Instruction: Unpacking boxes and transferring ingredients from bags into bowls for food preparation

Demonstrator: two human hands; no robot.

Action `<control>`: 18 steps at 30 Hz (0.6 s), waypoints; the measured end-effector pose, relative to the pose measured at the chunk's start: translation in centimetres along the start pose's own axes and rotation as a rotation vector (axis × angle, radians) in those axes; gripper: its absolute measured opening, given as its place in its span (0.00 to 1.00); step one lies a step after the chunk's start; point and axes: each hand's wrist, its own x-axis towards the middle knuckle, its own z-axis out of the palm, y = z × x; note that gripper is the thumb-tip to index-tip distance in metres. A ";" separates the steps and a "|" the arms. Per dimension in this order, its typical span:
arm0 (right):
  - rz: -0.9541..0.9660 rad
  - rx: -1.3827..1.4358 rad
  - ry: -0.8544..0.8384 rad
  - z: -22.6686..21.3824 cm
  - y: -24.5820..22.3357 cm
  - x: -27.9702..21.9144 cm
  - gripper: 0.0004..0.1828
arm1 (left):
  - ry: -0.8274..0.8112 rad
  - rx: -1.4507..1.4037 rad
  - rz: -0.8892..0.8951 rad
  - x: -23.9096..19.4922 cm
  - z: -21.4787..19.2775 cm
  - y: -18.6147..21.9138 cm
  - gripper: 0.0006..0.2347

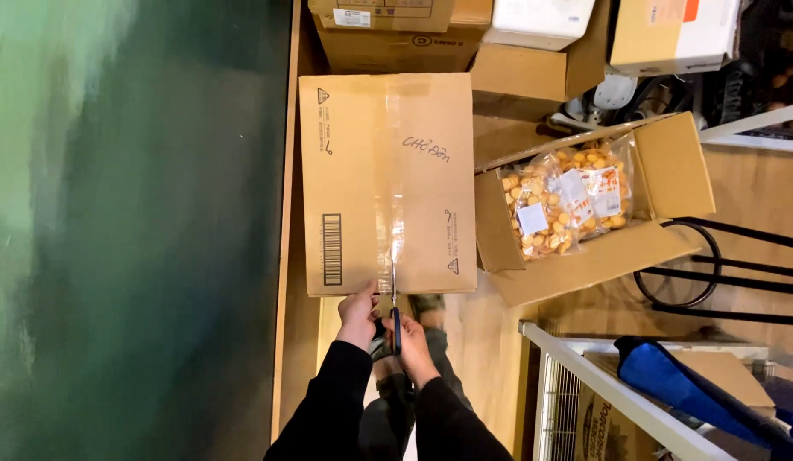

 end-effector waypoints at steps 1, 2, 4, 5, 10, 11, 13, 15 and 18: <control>-0.015 0.003 0.006 -0.1 0.5 0.1 0.13 | 0.000 0.001 0.009 -0.4 -0.3 -0.1 0.20; -0.034 0.009 0.011 0.0 0.8 0.5 0.14 | -0.004 0.004 0.022 -0.8 -0.3 0.0 0.20; -0.056 0.032 -0.012 0.3 0.5 -0.1 0.13 | -0.009 -0.087 -0.004 -2.4 -0.3 1.3 0.18; -0.079 0.056 -0.033 0.5 0.3 -0.4 0.14 | -0.015 -0.176 -0.030 -3.2 -0.3 2.0 0.20; 0.025 0.038 0.012 2.6 -5.9 -2.8 0.15 | 0.018 -0.080 -0.111 -6.1 -0.6 4.1 0.09; 0.027 0.036 0.034 2.8 -6.4 -2.3 0.15 | 0.026 -0.058 -0.145 -6.5 -0.5 4.7 0.08; 0.073 -0.013 0.077 4.2 -9.2 -1.3 0.15 | 0.023 -0.070 -0.125 -5.4 -0.5 3.8 0.10; 0.122 -0.058 0.132 4.9 -10.8 -1.7 0.15 | 0.018 -0.072 -0.112 -5.1 -0.9 2.9 0.16; 0.126 -0.128 0.105 4.9 -12.1 -1.7 0.17 | 0.065 -0.108 -0.166 -4.5 -0.4 2.8 0.07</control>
